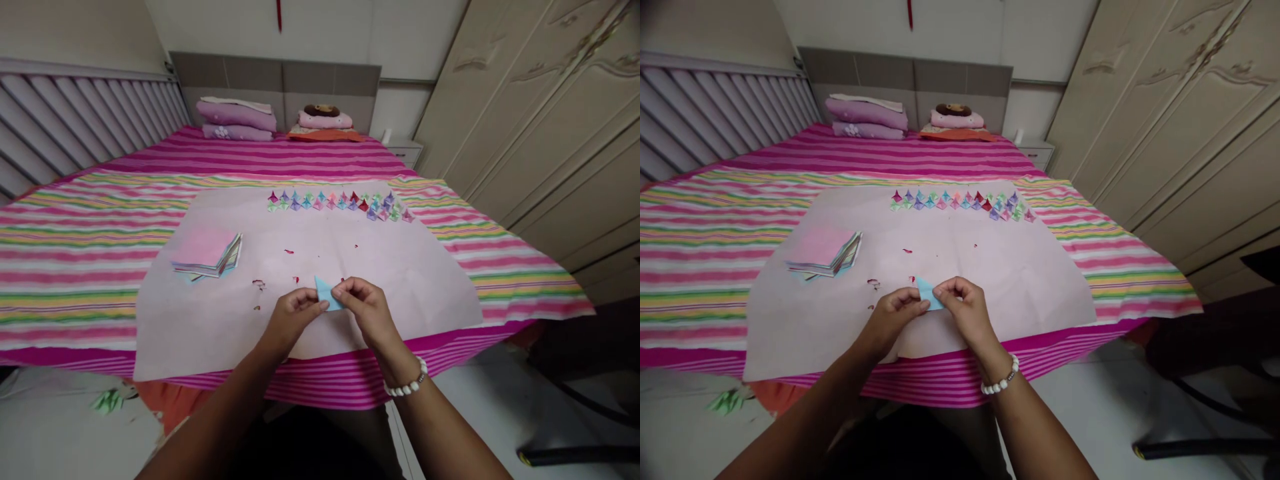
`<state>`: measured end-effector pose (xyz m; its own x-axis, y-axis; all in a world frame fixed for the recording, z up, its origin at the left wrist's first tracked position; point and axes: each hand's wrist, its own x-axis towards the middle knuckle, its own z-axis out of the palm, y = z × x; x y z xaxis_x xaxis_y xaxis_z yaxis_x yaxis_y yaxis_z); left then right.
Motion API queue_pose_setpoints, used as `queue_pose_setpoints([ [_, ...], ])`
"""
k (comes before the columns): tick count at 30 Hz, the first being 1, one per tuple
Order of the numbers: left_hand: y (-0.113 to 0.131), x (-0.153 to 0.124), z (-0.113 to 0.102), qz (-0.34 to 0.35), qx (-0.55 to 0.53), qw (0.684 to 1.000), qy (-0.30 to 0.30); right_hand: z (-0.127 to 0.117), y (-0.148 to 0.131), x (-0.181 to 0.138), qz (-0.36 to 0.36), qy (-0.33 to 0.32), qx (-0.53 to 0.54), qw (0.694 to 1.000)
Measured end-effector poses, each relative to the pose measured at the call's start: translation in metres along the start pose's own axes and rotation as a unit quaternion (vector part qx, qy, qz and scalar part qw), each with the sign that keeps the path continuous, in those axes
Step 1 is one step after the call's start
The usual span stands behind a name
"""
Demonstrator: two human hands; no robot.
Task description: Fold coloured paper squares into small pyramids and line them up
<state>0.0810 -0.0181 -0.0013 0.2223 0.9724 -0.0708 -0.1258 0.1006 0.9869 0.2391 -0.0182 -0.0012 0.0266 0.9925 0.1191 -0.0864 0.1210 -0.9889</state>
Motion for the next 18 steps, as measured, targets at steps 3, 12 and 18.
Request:
queue_pose_setpoints([
  [3, -0.007, 0.000, -0.001, -0.021, -0.003, 0.999, 0.039, 0.001, 0.003, -0.001, 0.007, 0.029, 0.033, 0.999],
  [12, 0.000, 0.000, -0.010, 0.007, 0.002, 1.000, 0.002, 0.007, -0.017, -0.007, 0.083, -0.034, 0.131, 0.987],
  [18, -0.006, 0.000, -0.013, -0.009, -0.039, 0.999, -0.036, 0.006, -0.013, -0.007, 0.092, -0.071, 0.160, 0.980],
])
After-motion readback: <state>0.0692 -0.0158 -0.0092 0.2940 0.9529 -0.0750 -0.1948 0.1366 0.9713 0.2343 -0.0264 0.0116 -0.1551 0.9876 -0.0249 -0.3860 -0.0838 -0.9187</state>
